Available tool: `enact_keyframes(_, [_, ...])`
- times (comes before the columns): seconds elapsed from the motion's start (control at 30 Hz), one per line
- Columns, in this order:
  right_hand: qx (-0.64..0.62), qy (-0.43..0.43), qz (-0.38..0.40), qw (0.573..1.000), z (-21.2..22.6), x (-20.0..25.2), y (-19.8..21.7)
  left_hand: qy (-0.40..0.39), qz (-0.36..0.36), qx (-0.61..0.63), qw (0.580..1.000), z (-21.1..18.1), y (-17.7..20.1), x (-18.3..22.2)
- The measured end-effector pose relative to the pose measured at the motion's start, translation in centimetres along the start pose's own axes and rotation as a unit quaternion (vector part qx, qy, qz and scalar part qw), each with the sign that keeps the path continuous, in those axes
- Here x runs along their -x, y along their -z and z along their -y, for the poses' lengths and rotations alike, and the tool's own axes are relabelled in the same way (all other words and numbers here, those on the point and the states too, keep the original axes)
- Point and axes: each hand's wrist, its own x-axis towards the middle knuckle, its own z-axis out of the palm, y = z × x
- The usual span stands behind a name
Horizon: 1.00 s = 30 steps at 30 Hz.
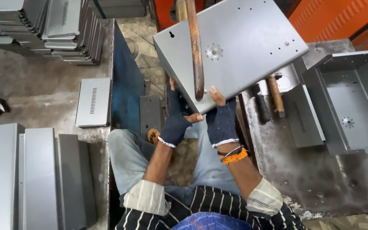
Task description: Spot welding metal sheets to assemble industrial enclosures or boxes.
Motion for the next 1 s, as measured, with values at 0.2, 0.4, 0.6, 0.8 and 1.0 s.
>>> enact_keyframes(0.2, [0.296, 0.200, 0.047, 0.933, 1.6, 0.2, -0.8, 0.052, 0.020, 0.033, 0.998, -2.4, 0.0, -1.1])
enact_keyframes(0.4, [-0.121, -0.057, -0.044, 0.990, 5.3, -1.0, -4.2, 0.053, 0.010, 0.029, 0.998, -1.8, 0.5, -1.5])
enact_keyframes(0.6, [-0.218, -0.094, -0.042, 0.970, 6.5, -0.8, -5.0, 0.088, -0.008, 0.008, 0.996, -1.3, 0.7, -1.7])
enact_keyframes(0.8, [-0.230, -0.103, -0.057, 0.966, 7.6, 0.0, -5.9, 0.077, -0.003, 0.019, 0.997, -0.2, 1.0, -1.3])
enact_keyframes(1.0, [-0.176, -0.122, -0.099, 0.972, 5.6, 0.0, -4.7, 0.116, -0.004, 0.058, 0.992, -1.2, 0.6, -1.1])
